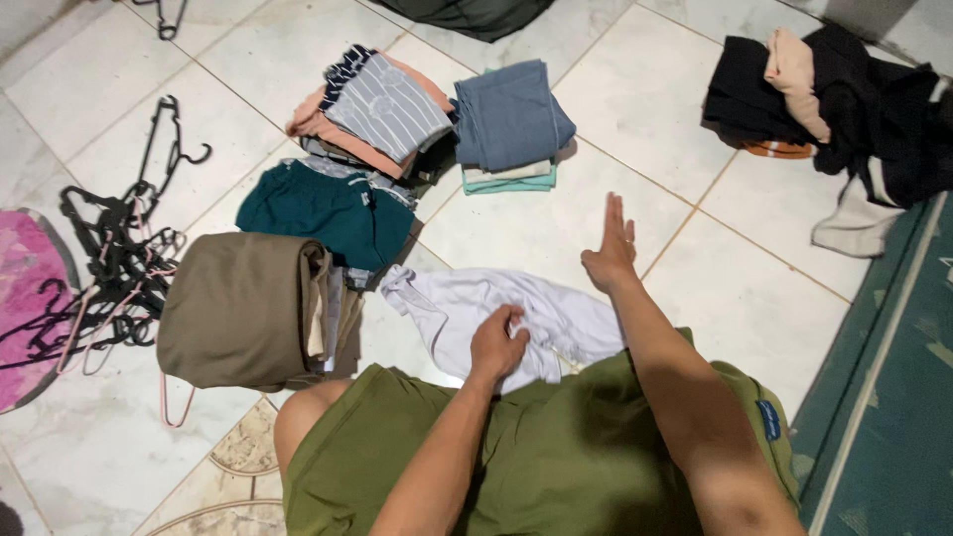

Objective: The person picks up various items of clothing from the floor, spreads them out, and folds them one at a time.

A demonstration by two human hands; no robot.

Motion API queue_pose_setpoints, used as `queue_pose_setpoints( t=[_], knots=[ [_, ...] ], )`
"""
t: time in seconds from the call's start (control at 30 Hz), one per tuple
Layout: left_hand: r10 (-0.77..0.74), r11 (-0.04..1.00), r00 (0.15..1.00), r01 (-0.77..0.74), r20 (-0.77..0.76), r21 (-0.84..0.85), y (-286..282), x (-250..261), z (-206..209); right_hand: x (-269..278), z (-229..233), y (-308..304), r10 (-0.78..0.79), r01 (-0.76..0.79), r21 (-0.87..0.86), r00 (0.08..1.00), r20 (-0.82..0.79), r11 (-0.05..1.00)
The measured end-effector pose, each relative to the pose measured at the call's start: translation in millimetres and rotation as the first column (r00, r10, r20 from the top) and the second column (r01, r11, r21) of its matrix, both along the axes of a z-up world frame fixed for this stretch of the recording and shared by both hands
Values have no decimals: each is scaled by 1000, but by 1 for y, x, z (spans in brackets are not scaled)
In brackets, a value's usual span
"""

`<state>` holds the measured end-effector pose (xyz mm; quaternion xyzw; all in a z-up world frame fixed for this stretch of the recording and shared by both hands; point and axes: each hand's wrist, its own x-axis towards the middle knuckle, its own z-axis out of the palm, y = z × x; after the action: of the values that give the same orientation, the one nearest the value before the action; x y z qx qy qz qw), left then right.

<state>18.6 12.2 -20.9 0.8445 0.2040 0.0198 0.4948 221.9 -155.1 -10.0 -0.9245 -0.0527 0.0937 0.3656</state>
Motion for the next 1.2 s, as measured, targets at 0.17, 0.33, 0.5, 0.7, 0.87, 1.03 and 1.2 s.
queue_pose_setpoints(
  t=[0.17, 0.33, 0.5, 0.7, 0.87, 1.03, 1.2],
  knots=[
    [-29, 999, 987, 24, 157, 33, 0, 1, 5, -8, -19, -11, 77, -70, -132, 996, 49, 989],
    [396, 822, 846, -499, 356, 273, 30, -4, -7, -40, 4, -3, 497, -550, -100, 807, -319, 829],
    [717, 633, 688, -578, -110, 516, 101, -4, -51, -114, 8, 0, 599, -698, -346, 716, -358, 628],
    [615, 411, 670, -723, -416, -556, 131, 12, -78, -55, -47, -57, 430, -400, -282, 901, 52, 872],
    [626, 253, 762, -399, -166, -881, 148, 4, -65, -18, 12, -117, 148, -160, -449, 987, -61, 879],
    [439, 455, 896, -290, -72, -842, 129, -5, -66, -55, 41, -104, 31, 35, -440, 989, 142, 897],
    [483, 367, 835, -466, -263, -805, 121, 7, -86, -102, 49, -37, 295, -375, -564, 927, -232, 736]
  ],
)
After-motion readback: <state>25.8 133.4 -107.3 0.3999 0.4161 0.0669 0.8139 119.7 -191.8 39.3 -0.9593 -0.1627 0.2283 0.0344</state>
